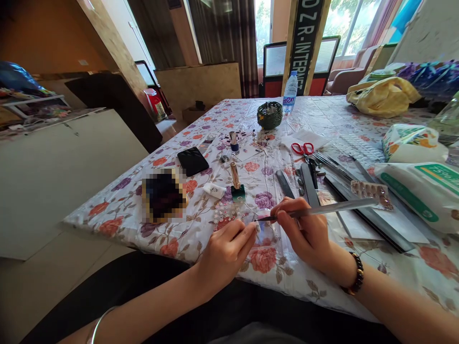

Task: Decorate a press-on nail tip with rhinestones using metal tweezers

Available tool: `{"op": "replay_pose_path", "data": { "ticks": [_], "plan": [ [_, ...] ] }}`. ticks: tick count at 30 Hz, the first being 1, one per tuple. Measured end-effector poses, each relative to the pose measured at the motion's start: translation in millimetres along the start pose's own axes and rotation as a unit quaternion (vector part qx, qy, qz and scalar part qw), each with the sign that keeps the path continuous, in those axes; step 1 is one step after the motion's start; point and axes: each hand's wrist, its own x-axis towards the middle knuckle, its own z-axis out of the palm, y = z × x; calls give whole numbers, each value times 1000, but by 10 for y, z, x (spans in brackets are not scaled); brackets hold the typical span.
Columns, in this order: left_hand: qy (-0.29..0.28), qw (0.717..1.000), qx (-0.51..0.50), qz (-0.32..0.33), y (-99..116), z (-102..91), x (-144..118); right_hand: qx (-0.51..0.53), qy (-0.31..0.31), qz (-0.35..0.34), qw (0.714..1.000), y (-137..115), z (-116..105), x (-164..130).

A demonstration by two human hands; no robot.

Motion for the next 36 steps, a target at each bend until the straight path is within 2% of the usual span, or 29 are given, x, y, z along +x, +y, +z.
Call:
{"op": "replay_pose_path", "data": {
  "ticks": [36],
  "plan": [
    [-13,1000,13,2,7,-16,14,2,-4,8,1000,-35,19,17]
  ]
}}
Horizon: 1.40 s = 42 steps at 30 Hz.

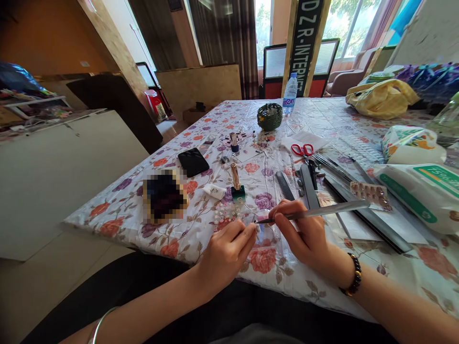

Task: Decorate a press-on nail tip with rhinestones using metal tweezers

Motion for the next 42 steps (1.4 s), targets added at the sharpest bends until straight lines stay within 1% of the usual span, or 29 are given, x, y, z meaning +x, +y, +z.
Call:
{"op": "replay_pose_path", "data": {
  "ticks": [6,17,42],
  "plan": [
    [0,1000,-5,-4,3,-1,2,-7,-1,3,1000,-13,-1,3],
    [1,1000,-4,-5,1,4,-4,-9,4,-11,1000,36,-6,-8],
    [0,1000,-2,-1,1,0,-9,-14,4,-15,1000,23,-10,5]
  ]
}}
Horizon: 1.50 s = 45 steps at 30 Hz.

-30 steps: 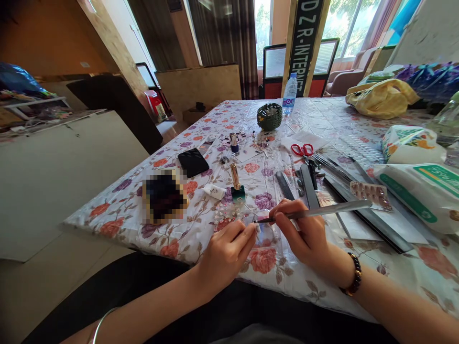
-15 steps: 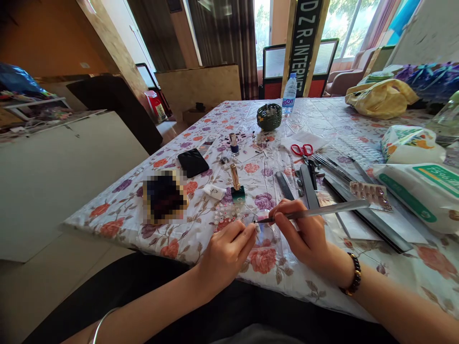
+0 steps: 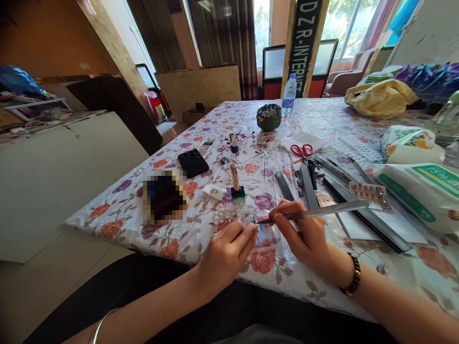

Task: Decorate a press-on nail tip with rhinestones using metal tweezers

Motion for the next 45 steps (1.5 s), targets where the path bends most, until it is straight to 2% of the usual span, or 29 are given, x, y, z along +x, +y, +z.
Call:
{"op": "replay_pose_path", "data": {
  "ticks": [45],
  "plan": [
    [-1,1000,14,7,-10,0,0,-45,22,27,998,18,-8,-65]
  ]
}}
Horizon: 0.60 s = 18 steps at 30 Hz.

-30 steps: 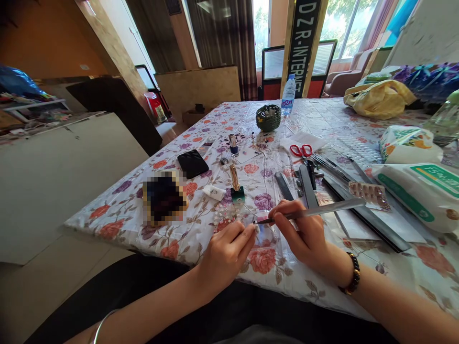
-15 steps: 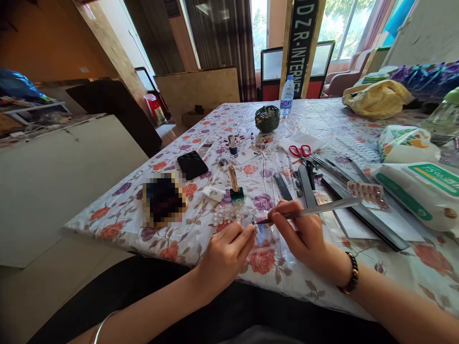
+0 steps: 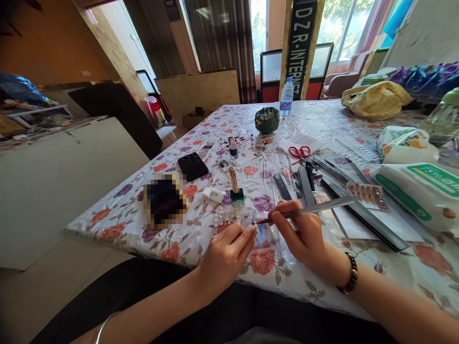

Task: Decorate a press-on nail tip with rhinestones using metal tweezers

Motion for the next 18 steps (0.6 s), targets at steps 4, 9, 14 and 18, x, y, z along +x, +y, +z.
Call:
{"op": "replay_pose_path", "data": {
  "ticks": [4,9,14,18],
  "plan": [
    [1,1000,-2,-3,9,-8,-4,-5,7,7,1000,-5,-2,-4],
    [1,1000,-3,-3,9,6,5,-8,-1,9,1000,1,-8,6],
    [2,1000,-1,-3,5,-1,5,-9,3,9,1000,-2,-13,15],
    [2,1000,1,-3,6,-1,0,-18,6,15,1000,1,-9,6]
  ]
}}
